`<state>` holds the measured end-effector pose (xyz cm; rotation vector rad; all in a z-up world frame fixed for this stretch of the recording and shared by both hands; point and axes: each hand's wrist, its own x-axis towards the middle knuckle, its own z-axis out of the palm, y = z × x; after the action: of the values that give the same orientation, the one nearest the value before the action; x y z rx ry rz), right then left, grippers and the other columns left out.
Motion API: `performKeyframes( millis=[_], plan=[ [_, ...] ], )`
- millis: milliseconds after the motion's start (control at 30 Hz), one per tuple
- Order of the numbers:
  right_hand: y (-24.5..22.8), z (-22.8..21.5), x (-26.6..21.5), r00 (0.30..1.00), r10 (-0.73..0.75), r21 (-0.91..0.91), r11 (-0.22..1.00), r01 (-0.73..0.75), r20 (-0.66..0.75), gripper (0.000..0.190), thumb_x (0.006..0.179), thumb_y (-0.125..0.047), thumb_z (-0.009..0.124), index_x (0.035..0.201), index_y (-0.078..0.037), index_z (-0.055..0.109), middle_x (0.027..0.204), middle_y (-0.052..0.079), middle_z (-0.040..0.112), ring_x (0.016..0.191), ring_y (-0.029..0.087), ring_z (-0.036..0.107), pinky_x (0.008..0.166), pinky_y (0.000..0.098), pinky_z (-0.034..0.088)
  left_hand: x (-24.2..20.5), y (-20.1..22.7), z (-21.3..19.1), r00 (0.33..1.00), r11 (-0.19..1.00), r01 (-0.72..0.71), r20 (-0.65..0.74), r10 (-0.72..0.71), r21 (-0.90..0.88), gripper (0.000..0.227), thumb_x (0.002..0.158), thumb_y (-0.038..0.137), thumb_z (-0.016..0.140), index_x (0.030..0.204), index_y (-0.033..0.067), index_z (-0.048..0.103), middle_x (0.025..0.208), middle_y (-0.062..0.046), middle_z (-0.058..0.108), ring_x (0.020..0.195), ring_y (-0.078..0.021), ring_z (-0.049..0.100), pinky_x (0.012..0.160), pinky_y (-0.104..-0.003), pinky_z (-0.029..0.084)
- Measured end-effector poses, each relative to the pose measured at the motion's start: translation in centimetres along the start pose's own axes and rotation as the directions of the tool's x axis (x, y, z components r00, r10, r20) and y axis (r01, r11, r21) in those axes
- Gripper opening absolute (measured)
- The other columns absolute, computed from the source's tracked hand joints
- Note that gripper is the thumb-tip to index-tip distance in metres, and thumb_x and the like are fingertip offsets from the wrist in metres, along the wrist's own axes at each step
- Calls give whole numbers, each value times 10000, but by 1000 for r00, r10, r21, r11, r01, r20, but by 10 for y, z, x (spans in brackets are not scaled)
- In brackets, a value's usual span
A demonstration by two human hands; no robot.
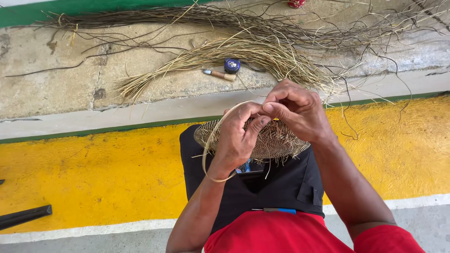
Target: The recorder is weaving a basket or circular mat using dried plant fibers and a small hand tool.
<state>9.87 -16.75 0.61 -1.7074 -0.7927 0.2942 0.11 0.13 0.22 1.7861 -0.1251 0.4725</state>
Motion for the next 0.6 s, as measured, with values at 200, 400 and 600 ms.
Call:
performKeyframes(
  millis=[200, 400, 600],
  plan=[
    [-4, -3, 0, 927, -375, -296, 889, 350, -30, 117, 962, -126, 777, 1038, -85, 698, 980, 28, 674, 922, 189, 662, 793, 339, 546, -2, 2, -6, 992, 977, -111, -40, 120, 181, 233, 1065, 271, 624, 1086, 42, 666, 1018, -99, 695, 950, -275, 642, 882, -423, 474],
    [-6, -7, 0, 850, -520, -455, 739, 497, 84, 212, 860, -10, 781, 1037, -77, 686, 999, 54, 649, 912, 253, 630, 812, 393, 516, -4, -6, -8, 987, 994, 82, 132, -91, 72, 225, 1005, 310, 670, 1013, 96, 739, 922, -34, 684, 934, -196, 631, 899, -371, 487],
    [-1, -3, -3, 840, -538, -533, 694, 484, 62, 262, 807, 39, 754, 1019, -92, 677, 1003, 44, 642, 951, 267, 611, 833, 402, 513, -6, -6, -9, 988, 994, 74, 130, -84, 77, 220, 1001, 313, 685, 1037, 111, 765, 944, -18, 690, 968, -190, 631, 936, -371, 494]
  ],
)
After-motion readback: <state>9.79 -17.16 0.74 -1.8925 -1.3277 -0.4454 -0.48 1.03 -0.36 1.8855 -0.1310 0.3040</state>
